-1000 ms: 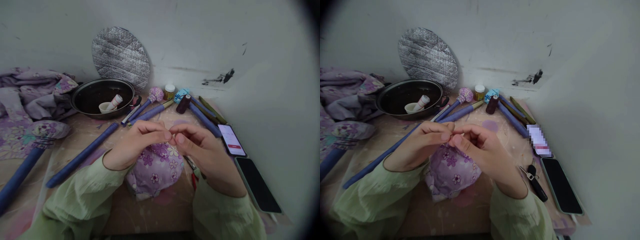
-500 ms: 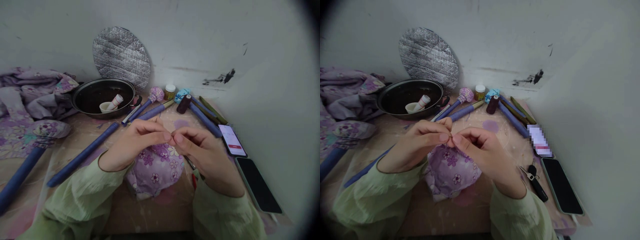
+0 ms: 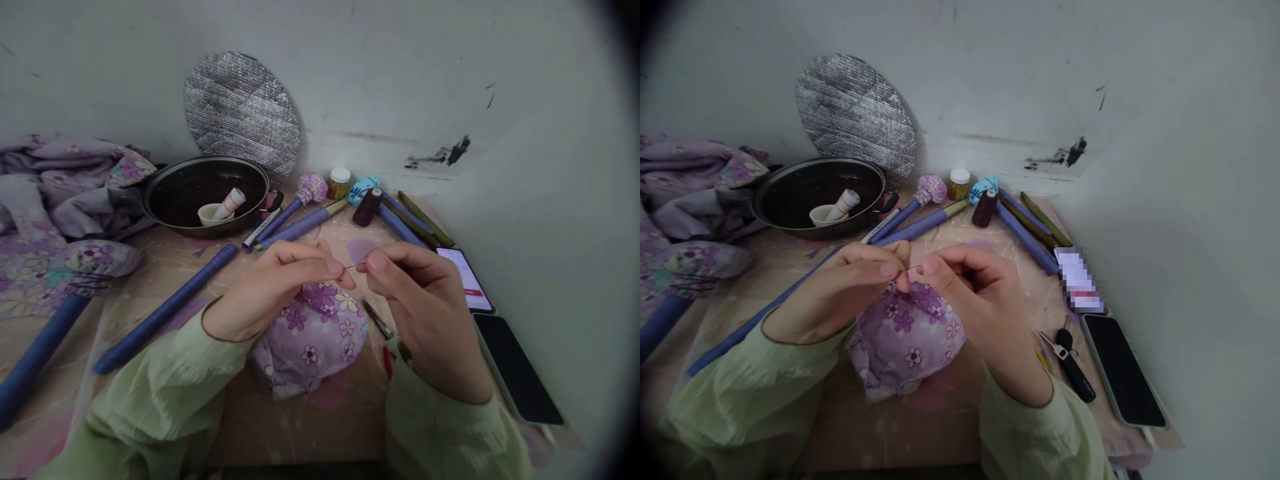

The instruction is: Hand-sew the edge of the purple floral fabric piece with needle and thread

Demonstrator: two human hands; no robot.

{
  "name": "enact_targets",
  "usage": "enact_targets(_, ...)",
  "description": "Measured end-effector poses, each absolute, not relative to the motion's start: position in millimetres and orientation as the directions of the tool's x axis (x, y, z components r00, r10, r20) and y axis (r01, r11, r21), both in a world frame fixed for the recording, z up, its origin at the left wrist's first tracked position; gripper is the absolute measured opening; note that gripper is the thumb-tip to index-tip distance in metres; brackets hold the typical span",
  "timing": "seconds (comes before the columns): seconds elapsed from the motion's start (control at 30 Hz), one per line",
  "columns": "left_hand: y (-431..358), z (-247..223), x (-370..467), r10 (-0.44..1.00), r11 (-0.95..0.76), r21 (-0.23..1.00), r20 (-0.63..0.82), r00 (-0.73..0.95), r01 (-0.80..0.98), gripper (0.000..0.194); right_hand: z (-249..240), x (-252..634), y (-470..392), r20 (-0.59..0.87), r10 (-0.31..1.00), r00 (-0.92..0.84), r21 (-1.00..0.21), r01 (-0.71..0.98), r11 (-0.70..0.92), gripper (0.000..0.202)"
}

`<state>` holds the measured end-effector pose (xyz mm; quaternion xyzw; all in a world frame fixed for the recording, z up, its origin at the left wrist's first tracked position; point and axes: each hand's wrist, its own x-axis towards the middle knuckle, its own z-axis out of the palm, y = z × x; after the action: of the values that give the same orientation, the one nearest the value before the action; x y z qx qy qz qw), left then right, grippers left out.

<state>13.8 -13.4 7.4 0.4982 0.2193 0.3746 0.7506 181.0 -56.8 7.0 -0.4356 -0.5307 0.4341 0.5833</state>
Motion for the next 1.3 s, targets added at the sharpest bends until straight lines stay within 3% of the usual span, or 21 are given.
enact_targets(0.93,-15.7,7.8,17.3,0.763,0.220,0.915,0.054,0.645,-0.338,0.019,5.7,182.5,-56.6,0.296,0.940,0.170,-0.955,0.088,0.284,0.014)
enact_targets(1.3,-18.1,8.8,18.7,0.759,0.243,0.915,0.029,0.651,-0.323,0.017,3.9,184.6,-55.1,0.283,0.934,0.216,-0.958,0.027,0.284,0.013)
